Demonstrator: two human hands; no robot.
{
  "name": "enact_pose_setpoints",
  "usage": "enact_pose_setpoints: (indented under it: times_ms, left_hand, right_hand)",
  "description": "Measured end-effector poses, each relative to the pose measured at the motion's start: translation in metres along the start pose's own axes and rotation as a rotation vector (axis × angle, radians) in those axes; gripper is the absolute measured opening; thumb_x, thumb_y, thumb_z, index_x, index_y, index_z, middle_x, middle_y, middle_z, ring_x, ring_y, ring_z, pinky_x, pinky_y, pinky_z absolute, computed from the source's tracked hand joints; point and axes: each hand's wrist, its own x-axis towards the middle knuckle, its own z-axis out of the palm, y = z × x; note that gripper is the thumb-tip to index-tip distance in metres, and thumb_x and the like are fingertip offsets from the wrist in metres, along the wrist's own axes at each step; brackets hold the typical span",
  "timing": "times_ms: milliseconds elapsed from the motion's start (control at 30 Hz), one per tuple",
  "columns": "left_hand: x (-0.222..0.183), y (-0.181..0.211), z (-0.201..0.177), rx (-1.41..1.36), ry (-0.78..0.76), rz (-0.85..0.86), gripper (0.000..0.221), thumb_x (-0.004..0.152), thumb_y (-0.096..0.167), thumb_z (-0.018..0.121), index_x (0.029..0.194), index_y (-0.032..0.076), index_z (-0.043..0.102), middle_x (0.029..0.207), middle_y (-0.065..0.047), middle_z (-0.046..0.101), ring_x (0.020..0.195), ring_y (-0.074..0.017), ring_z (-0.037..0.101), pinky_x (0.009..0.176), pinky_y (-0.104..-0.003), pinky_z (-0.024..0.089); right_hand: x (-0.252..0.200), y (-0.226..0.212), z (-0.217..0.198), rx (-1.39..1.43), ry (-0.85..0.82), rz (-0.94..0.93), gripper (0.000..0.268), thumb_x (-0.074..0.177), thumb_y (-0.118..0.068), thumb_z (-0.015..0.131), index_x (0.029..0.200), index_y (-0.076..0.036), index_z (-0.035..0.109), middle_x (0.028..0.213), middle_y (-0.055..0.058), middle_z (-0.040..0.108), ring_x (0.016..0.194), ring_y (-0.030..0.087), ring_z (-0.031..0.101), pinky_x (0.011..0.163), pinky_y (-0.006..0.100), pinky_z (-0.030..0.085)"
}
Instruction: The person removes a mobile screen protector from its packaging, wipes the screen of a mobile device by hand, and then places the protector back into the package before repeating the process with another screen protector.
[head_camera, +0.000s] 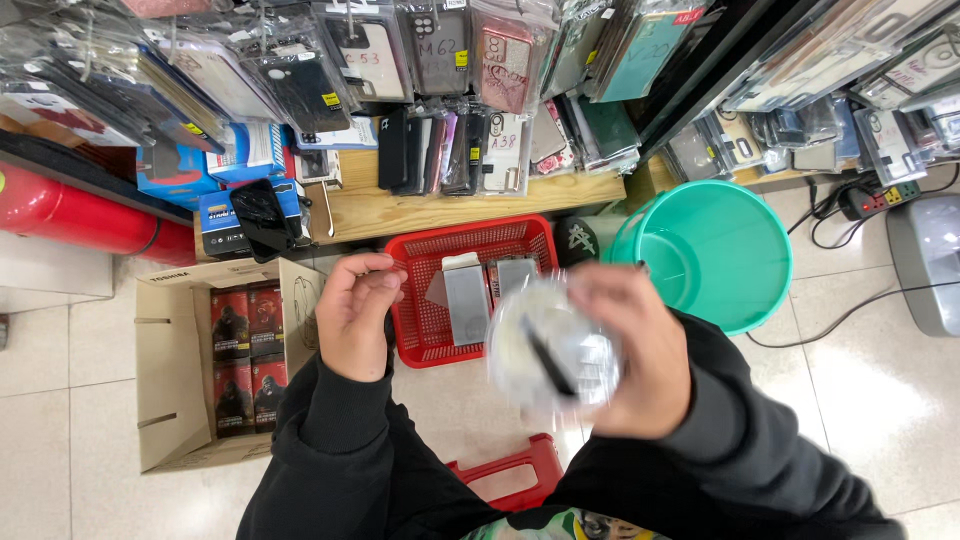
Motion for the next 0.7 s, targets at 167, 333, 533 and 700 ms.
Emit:
enact_pose_setpoints:
  times_ms: [167, 333, 533, 700]
  left_hand:
    - [0.001, 0.004, 0.001, 0.028, 0.006, -0.021, 0.014, 0.087, 0.006, 0.062, 0.101, 0.006, 0.062, 0.103, -0.008, 0.067, 0.091, -0.0195, 0.070, 0.073, -0.029, 0.057]
    - [0.000, 0.005, 0.001, 0.050, 0.004, -0.035, 0.016, 0.086, 0.011, 0.063, 0.102, 0.006, 0.063, 0.102, -0.007, 0.068, 0.091, -0.0193, 0.070, 0.074, -0.030, 0.057]
    - [-0.002, 0.013, 0.003, 0.053, -0.006, -0.068, 0.016, 0.087, 0.010, 0.063, 0.102, 0.006, 0.063, 0.096, -0.008, 0.069, 0.092, -0.0181, 0.070, 0.075, -0.029, 0.057]
    - [-0.005, 0.014, 0.004, 0.065, 0.010, -0.067, 0.016, 0.086, 0.007, 0.062, 0.101, 0.005, 0.062, 0.102, -0.009, 0.068, 0.091, -0.0204, 0.070, 0.074, -0.030, 0.057]
  right_hand:
    - [-0.012, -0.034, -0.012, 0.181, 0.101, -0.306, 0.035, 0.093, -0.036, 0.057, 0.120, -0.016, 0.048, 0.111, 0.023, 0.055, 0.092, 0.037, 0.062, 0.077, 0.049, 0.053]
    - [-0.045, -0.038, -0.029, 0.325, -0.059, -0.093, 0.044, 0.106, -0.045, 0.039, 0.114, -0.006, 0.056, 0.109, 0.008, 0.067, 0.090, 0.023, 0.066, 0.087, 0.033, 0.053]
    - [-0.054, -0.051, -0.019, 0.237, 0.150, -0.132, 0.015, 0.098, -0.025, 0.048, 0.096, -0.010, 0.050, 0.097, 0.002, 0.065, 0.081, 0.015, 0.070, 0.076, 0.028, 0.059]
    - [-0.062, -0.046, -0.005, 0.107, 0.405, -0.273, 0.009, 0.093, -0.017, 0.049, 0.087, -0.020, 0.056, 0.094, -0.007, 0.056, 0.082, 0.011, 0.064, 0.071, 0.027, 0.055]
